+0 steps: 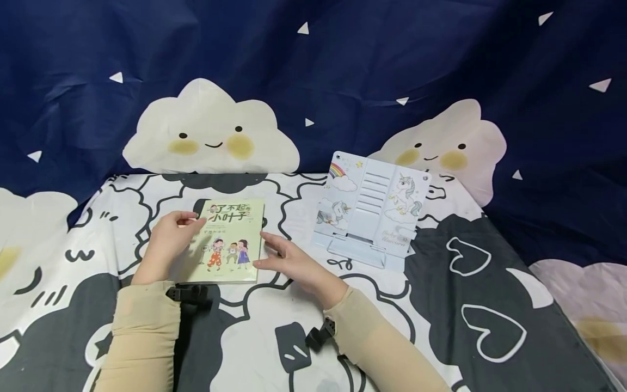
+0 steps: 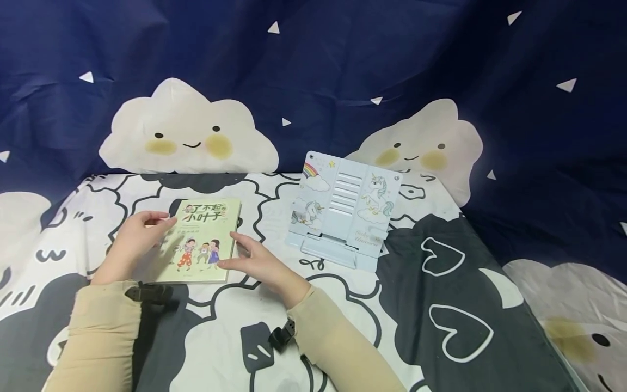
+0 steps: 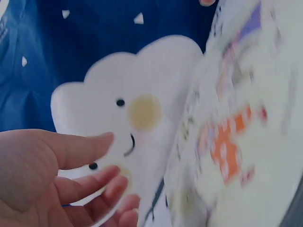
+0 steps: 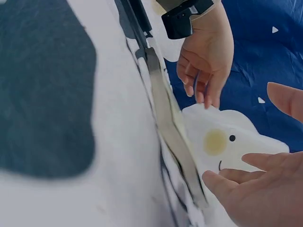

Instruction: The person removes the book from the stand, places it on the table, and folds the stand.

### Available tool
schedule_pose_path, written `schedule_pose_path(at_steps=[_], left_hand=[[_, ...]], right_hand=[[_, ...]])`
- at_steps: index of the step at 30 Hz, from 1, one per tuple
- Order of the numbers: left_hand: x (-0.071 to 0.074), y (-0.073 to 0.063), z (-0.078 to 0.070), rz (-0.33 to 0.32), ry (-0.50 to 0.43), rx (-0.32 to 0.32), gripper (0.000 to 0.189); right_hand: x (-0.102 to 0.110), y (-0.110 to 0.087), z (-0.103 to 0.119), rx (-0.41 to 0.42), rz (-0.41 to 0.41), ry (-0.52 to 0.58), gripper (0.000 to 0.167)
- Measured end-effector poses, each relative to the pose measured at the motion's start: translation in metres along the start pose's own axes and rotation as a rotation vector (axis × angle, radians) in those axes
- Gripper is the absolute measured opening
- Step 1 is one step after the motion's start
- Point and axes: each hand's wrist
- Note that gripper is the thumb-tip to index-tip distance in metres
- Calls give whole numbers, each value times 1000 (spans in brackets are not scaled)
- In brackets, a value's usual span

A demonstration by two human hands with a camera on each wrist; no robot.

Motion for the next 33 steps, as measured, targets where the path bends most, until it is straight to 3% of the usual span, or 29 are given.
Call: schedule_pose_path(at_steps=[6,11,24,33], left_hand=[[-6,-6,-22,-16,-123,-37,58],[-11,-9,-33,-49,-156,-62,52],[-20,-15,-63,-96,-252,-134,46],[-23,-25,-90,-74,-344,-189,43]], right_hand=[[7,-10,14,68,-10,-28,75],[12,-19,22,109,-25,-55,74],[34,-47,36,264,-158,-166,69],[50,-64,44,338,-268,-168,63]])
Point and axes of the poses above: each hand's wrist, its own y-axis towards the middle knuckle, its own x-axis out of the back of the hand, z = x × y, and after that the axes turned 7 degrees about y, right-handed
